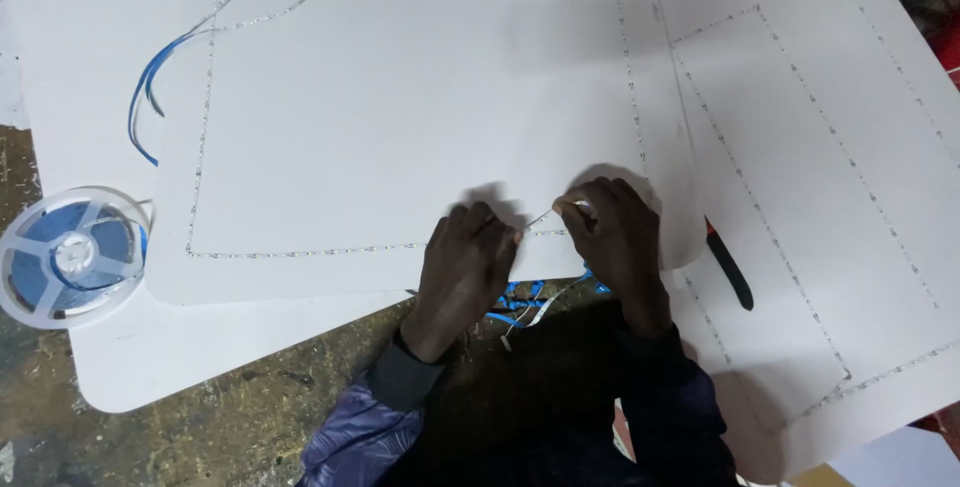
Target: Applying adhesive LED strips to a sign board by peeling the backing and pressing the strip along a marked rectangular path using a small pressing tool.
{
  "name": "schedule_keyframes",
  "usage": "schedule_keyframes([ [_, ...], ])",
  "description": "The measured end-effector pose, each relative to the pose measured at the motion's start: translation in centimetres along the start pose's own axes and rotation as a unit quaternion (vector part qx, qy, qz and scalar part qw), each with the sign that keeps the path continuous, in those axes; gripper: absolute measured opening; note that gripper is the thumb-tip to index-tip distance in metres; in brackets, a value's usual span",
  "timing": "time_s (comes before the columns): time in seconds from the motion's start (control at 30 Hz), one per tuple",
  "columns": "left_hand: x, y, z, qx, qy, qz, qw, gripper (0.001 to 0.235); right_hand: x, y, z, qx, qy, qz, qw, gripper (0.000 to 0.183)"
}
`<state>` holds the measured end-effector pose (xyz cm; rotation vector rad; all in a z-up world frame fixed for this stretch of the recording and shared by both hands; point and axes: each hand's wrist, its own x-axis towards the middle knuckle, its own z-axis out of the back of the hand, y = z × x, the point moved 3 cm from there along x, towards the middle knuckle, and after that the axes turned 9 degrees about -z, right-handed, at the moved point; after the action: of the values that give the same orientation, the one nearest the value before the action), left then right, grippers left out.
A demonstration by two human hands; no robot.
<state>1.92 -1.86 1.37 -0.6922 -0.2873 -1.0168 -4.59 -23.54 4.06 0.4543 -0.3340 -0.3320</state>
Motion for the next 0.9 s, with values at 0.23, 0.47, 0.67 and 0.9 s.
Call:
schedule_keyframes([
  [0.23,1.1,2.5,-2.1,-0.141,0.035,0.055,0.988,0.011,0.0,-0.2,-0.3,0.002,-0.005,-0.001,1.000,0.011],
  [0.47,1.6,1.4,-0.4,-0.180,-0.023,0.066,0.981,0.009,0.0,0.1,0.0,0.001,-0.003,0.004,1.000,0.010],
  [0.67,1.7,1.0,-0.2,-0.184,-0.044,0.072,0.979,0.004,0.0,0.0,0.0,0.009,-0.014,0.019,1.000,0.009],
  [0.9,2.5,2.2,-1.2,-0.199,0.061,0.119,0.971,0.004,0.1,0.0,0.1,0.015,0.007,0.004,1.000,0.010],
])
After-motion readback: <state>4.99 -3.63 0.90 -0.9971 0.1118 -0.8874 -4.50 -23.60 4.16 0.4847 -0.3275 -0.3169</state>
